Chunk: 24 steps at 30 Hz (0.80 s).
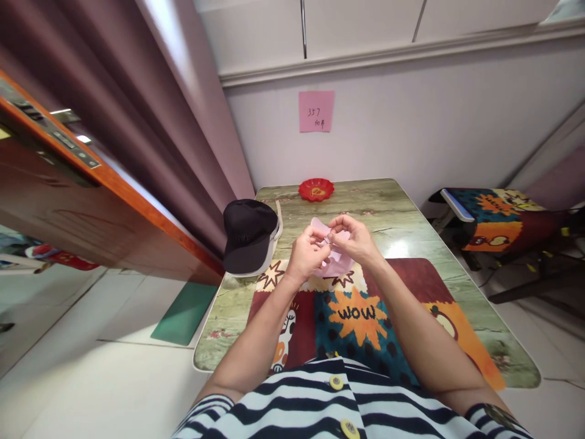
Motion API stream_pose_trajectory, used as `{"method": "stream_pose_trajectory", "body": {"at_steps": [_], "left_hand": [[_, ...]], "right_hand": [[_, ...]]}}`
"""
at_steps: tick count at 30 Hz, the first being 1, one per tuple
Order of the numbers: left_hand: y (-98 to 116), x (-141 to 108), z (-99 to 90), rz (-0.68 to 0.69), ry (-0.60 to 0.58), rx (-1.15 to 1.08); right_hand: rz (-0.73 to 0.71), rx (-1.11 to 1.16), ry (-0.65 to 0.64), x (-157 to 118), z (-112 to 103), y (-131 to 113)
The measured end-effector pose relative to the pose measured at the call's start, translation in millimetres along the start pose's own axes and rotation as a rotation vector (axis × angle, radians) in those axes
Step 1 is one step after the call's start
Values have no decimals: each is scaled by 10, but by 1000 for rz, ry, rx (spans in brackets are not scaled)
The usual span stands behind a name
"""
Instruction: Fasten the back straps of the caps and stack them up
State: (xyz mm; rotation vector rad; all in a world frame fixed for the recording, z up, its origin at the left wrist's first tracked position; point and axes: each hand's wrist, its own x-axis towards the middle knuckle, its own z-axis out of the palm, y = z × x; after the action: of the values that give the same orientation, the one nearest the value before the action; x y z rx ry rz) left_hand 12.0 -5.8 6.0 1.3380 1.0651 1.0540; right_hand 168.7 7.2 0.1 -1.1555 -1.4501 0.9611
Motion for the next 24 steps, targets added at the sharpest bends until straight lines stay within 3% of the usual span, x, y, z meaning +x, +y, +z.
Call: {"method": "stream_pose_trajectory", "body": {"at_steps": [8, 24], "left_hand": [[-110, 22, -48, 33, -12, 31], [-91, -8, -84, 34, -66, 22]], "right_hand": [[128, 255, 22, -7, 23, 32], [130, 111, 40, -15, 37, 65]]}}
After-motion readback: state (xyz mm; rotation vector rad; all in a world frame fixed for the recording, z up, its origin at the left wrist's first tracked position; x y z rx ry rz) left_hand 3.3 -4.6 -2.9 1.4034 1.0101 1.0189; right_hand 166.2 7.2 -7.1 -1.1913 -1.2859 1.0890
